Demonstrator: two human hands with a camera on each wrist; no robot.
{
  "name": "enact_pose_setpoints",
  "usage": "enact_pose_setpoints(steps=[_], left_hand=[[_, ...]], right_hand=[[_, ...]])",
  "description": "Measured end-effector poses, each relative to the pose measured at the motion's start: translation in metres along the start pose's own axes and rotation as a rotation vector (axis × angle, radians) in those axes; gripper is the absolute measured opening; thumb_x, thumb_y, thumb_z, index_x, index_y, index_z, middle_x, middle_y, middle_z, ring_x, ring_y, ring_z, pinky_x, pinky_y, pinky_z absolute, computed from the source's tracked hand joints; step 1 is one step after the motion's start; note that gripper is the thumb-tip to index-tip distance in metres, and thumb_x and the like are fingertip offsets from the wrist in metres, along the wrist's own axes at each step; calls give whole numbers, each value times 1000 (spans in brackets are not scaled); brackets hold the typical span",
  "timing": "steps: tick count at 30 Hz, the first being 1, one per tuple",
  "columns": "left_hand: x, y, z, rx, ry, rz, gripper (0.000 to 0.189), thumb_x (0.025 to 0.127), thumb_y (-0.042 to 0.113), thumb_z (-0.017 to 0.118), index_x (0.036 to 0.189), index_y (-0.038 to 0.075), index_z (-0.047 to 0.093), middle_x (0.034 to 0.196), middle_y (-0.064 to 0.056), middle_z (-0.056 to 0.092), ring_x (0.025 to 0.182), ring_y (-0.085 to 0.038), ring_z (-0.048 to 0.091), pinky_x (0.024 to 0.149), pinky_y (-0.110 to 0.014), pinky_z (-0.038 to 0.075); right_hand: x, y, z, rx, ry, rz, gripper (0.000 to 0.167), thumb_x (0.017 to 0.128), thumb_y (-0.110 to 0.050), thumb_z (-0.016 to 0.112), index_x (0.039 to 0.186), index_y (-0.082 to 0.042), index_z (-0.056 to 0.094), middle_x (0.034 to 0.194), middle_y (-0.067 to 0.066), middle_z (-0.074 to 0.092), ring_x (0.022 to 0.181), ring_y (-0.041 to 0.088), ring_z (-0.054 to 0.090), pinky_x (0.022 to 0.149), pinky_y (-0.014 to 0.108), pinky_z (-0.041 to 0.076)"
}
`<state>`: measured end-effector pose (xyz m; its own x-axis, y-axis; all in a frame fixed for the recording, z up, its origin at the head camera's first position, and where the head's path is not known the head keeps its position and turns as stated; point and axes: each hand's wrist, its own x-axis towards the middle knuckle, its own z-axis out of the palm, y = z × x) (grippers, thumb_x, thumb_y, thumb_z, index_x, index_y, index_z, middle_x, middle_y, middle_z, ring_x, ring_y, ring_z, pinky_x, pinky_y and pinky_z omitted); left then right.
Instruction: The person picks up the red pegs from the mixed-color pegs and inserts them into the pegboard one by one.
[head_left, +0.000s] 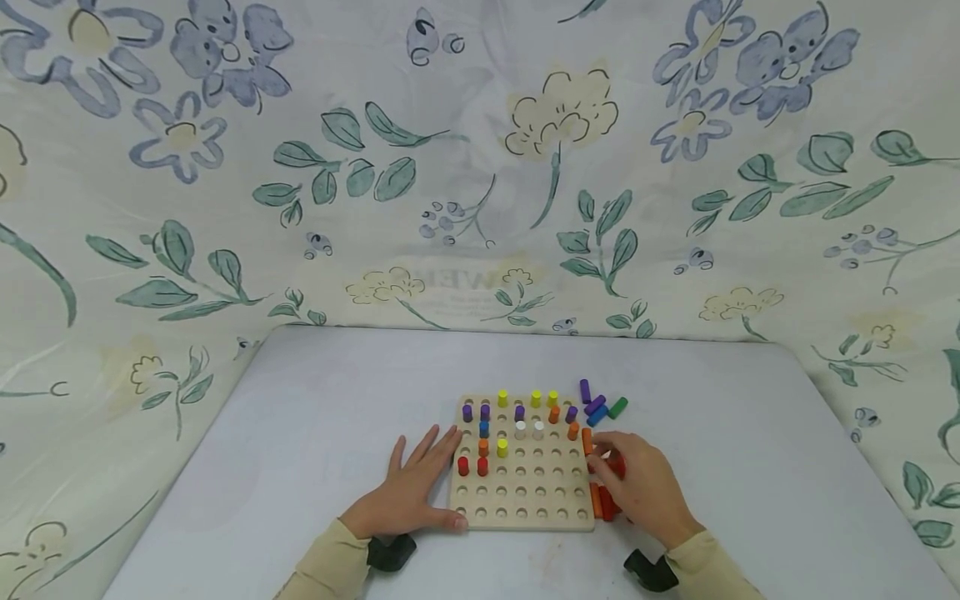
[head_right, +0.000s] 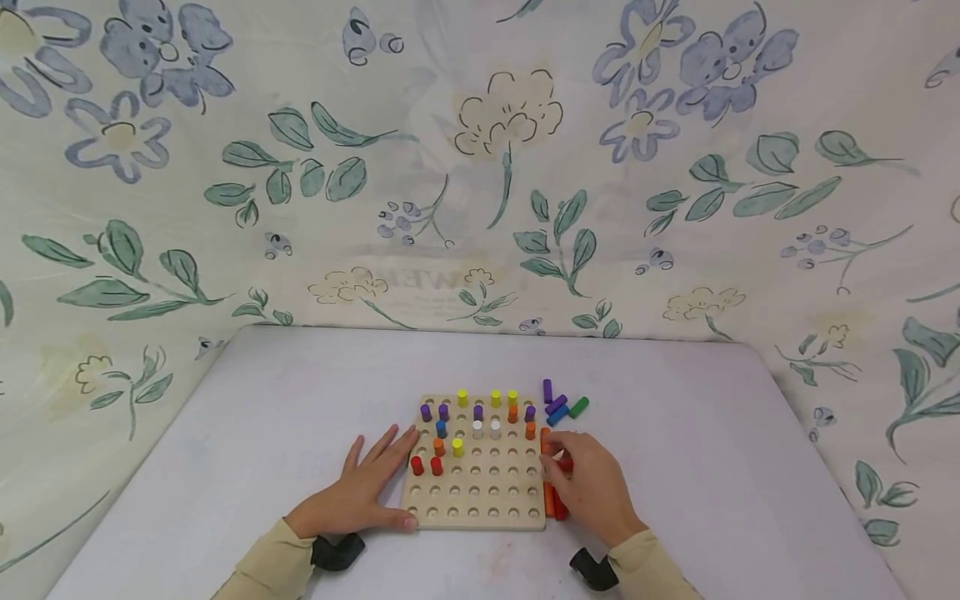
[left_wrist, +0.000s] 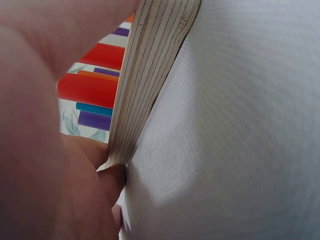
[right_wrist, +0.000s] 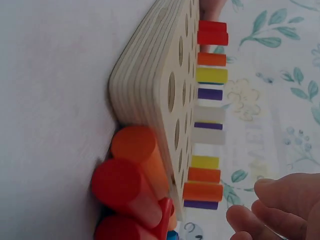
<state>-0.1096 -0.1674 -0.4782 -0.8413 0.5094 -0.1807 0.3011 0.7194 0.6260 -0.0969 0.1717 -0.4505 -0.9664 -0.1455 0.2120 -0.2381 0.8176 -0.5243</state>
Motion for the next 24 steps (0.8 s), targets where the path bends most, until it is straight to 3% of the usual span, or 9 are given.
enact_pose_setpoints(steps=[6, 24], left_hand=[[0, 0, 0, 14, -2, -4, 118, 78, 62, 77, 161, 6, 15, 168, -12, 15, 154, -37, -2, 114, -66, -15], [0, -1, 2, 18, 4, -14, 119, 77, 63, 77, 162, 7, 15, 168, -11, 14, 154, -35, -3, 114, -65, -16]], right_hand=[[0, 8, -7, -17, -17, 38, 26, 90, -16, 77, 113, -7, 72, 90, -1, 66, 78, 13, 55, 66, 26, 52], [3, 23, -14, -49, -70, 143, 31, 91, -18, 75, 118, -5, 69, 99, 6, 69, 86, 19, 60, 70, 29, 55]])
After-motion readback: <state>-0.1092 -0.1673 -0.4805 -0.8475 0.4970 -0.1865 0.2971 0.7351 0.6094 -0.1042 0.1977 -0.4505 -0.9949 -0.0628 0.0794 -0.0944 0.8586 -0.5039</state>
